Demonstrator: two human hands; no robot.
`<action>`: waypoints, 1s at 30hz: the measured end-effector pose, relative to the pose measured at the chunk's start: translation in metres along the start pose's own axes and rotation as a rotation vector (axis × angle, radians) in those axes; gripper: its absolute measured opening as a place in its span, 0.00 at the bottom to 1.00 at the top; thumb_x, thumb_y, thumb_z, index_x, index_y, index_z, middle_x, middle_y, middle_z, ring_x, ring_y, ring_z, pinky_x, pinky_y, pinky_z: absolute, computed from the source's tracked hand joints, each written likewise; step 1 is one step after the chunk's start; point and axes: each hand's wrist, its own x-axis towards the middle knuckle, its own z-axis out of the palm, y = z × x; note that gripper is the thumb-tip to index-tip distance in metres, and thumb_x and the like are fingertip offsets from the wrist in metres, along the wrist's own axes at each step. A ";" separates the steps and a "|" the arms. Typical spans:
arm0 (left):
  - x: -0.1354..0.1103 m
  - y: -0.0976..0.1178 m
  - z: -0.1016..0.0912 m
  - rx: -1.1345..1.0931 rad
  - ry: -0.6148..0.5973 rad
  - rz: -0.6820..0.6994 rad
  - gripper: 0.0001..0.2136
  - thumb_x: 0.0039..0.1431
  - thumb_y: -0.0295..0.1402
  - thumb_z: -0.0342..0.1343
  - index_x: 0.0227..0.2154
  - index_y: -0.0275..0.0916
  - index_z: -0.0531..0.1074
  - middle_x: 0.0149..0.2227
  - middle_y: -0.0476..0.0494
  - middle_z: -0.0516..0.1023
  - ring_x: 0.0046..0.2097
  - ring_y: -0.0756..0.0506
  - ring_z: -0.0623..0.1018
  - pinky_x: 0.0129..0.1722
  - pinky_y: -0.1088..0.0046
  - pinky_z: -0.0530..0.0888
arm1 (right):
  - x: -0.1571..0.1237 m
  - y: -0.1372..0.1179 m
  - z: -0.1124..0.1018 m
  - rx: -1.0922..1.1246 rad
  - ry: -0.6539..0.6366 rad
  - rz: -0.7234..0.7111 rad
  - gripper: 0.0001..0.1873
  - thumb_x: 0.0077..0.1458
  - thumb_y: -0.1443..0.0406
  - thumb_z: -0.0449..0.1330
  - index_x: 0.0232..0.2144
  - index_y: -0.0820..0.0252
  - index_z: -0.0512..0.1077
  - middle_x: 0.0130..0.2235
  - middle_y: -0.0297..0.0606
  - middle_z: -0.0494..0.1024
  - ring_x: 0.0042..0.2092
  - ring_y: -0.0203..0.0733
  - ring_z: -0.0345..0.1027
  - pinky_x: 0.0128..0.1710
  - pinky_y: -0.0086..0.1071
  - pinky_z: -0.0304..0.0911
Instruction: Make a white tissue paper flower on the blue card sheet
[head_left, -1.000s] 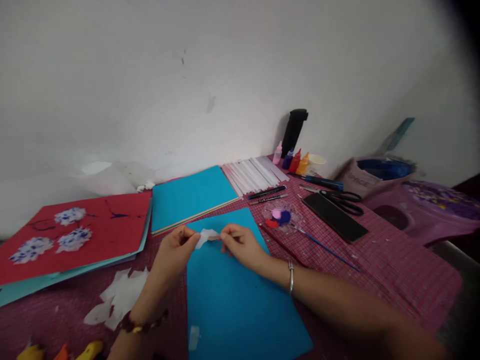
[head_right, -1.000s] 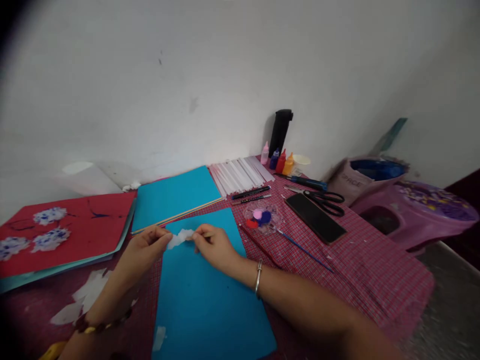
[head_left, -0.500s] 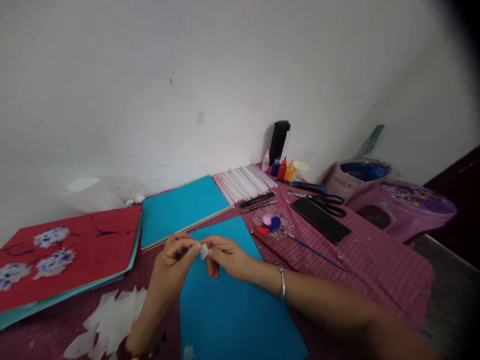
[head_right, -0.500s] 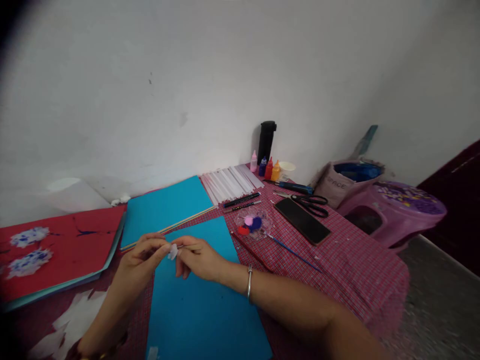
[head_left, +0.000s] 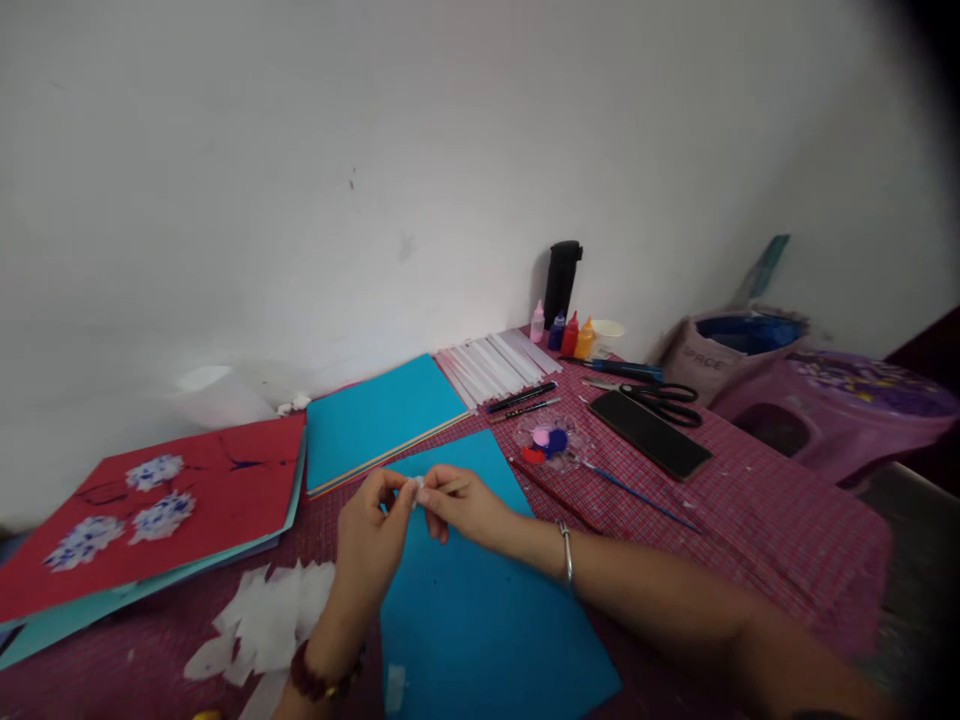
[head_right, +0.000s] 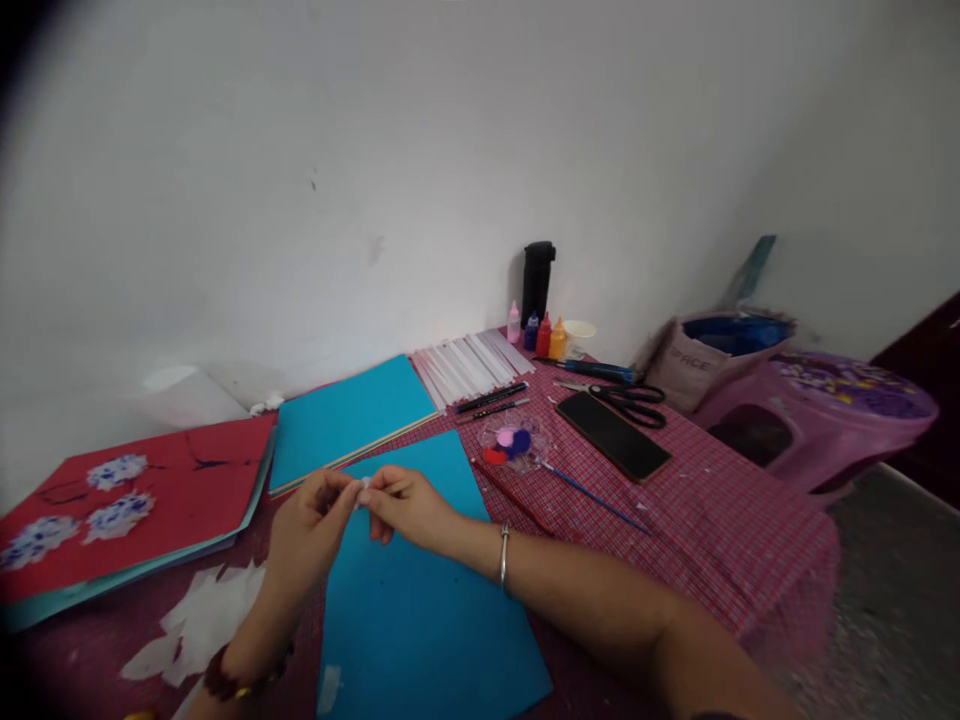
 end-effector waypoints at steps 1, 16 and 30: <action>-0.001 0.001 0.000 -0.019 -0.003 -0.002 0.10 0.56 0.40 0.53 0.25 0.40 0.68 0.24 0.50 0.72 0.28 0.48 0.71 0.29 0.73 0.64 | 0.000 0.000 0.000 -0.018 0.013 0.011 0.23 0.49 0.46 0.59 0.26 0.60 0.62 0.17 0.26 0.68 0.18 0.30 0.60 0.17 0.24 0.55; 0.001 0.022 -0.022 -0.907 0.154 -0.178 0.15 0.40 0.30 0.66 0.33 0.42 0.69 0.30 0.52 0.74 0.31 0.51 0.74 0.31 0.78 0.70 | -0.007 -0.060 -0.010 -0.142 -0.070 -0.216 0.24 0.57 0.47 0.52 0.35 0.62 0.68 0.23 0.28 0.63 0.22 0.29 0.53 0.22 0.25 0.50; -0.005 0.028 -0.012 -0.771 0.135 -0.107 0.12 0.42 0.34 0.66 0.30 0.41 0.71 0.29 0.52 0.74 0.32 0.51 0.73 0.31 0.80 0.71 | -0.004 -0.046 0.007 -0.010 0.022 -0.011 0.20 0.43 0.53 0.66 0.23 0.61 0.64 0.17 0.23 0.61 0.19 0.27 0.50 0.18 0.24 0.44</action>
